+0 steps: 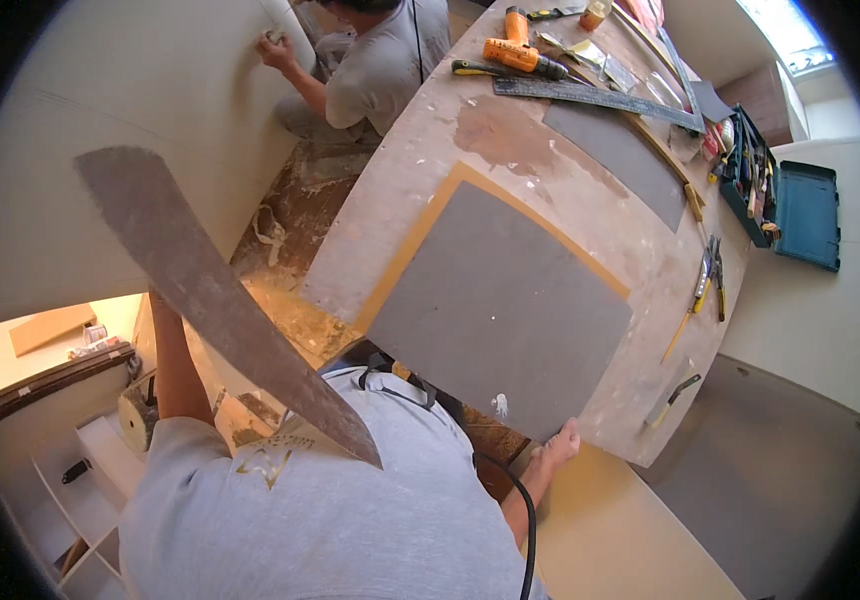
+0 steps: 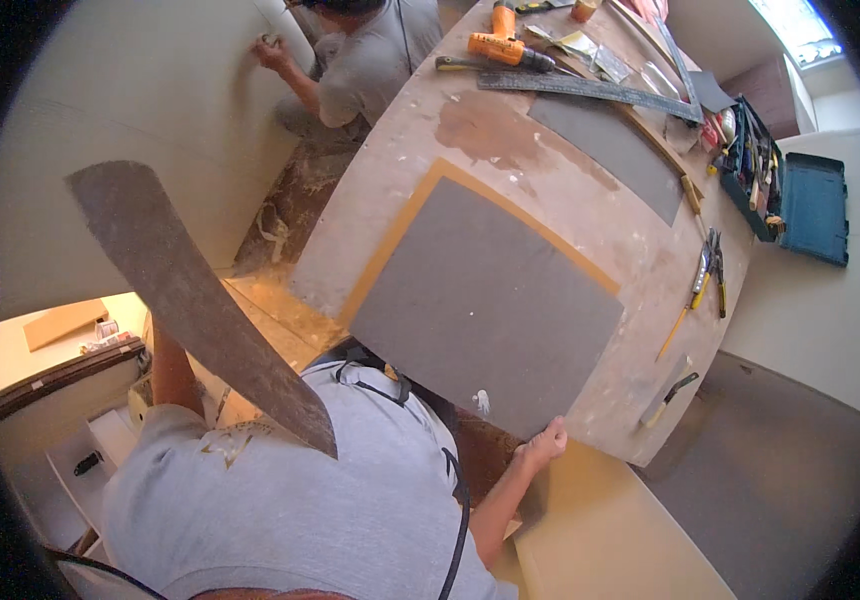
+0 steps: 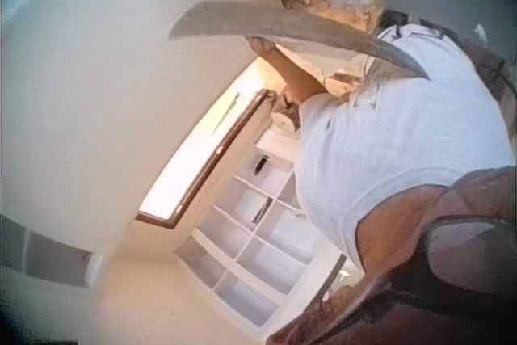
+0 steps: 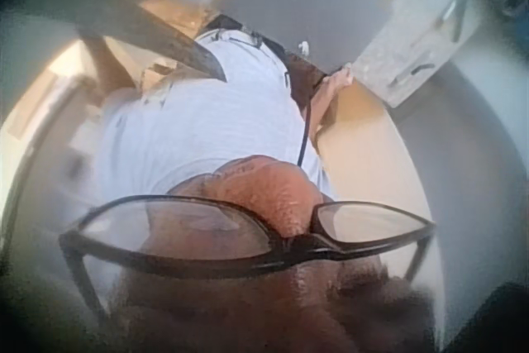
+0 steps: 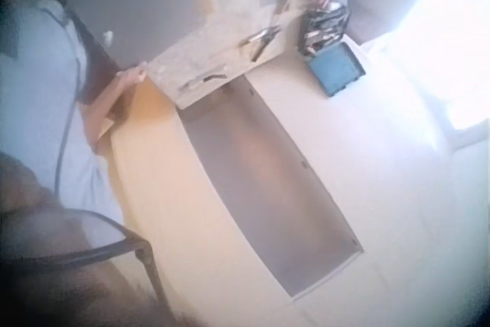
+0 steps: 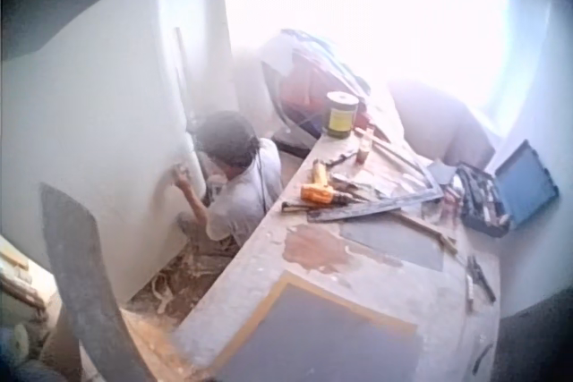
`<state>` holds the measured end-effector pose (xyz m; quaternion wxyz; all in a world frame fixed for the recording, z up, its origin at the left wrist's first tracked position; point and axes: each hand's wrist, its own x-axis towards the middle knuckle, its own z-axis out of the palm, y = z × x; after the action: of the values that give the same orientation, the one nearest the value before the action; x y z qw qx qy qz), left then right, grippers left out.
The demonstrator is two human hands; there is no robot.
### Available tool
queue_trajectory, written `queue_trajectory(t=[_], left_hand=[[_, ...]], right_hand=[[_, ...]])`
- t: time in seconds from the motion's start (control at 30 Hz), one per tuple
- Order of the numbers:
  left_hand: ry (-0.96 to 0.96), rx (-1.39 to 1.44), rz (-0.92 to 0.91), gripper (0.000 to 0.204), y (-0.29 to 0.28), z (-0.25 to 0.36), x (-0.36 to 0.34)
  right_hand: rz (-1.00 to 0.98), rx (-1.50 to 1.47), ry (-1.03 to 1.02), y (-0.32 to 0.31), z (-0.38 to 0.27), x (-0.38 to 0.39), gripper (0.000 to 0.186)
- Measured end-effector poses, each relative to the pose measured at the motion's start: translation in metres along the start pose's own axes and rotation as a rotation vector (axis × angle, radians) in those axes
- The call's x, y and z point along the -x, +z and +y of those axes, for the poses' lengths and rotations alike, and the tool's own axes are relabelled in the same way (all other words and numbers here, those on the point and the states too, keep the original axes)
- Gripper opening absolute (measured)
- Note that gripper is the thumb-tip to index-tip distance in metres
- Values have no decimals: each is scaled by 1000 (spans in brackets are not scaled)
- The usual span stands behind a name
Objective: The person takes a wooden board and laminate sheets from a shelf, aligns a sheet on top of the board over a workbench, and presses the sheet down by hand and with a wooden block.
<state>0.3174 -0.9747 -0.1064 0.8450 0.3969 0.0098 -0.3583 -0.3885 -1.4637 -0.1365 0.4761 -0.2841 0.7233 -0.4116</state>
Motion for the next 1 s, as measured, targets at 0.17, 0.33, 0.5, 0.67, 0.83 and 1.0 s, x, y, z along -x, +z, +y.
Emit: queue_trajectory(t=[0.17,0.33,0.5,0.67,0.83,1.0], left_hand=[[-9,-7,-76,49,11,-3,-22],[-8,1,-81,47,19,-3,-19],[15,-16,-238,46,63,-9,-15],[13,21,-80,44,31,-6,-22],[30,23,-135,44,39,-11,-21],[-10,76,-123,46,38,-8,-15]], right_hand=[[29,113,-59,13,14,-17,32],[84,248,-135,19,17,-17,33],[79,191,-136,29,17,-13,34],[193,192,-115,37,14,-16,36],[108,255,-130,37,11,-21,39],[133,308,-182,22,26,-41,41]])
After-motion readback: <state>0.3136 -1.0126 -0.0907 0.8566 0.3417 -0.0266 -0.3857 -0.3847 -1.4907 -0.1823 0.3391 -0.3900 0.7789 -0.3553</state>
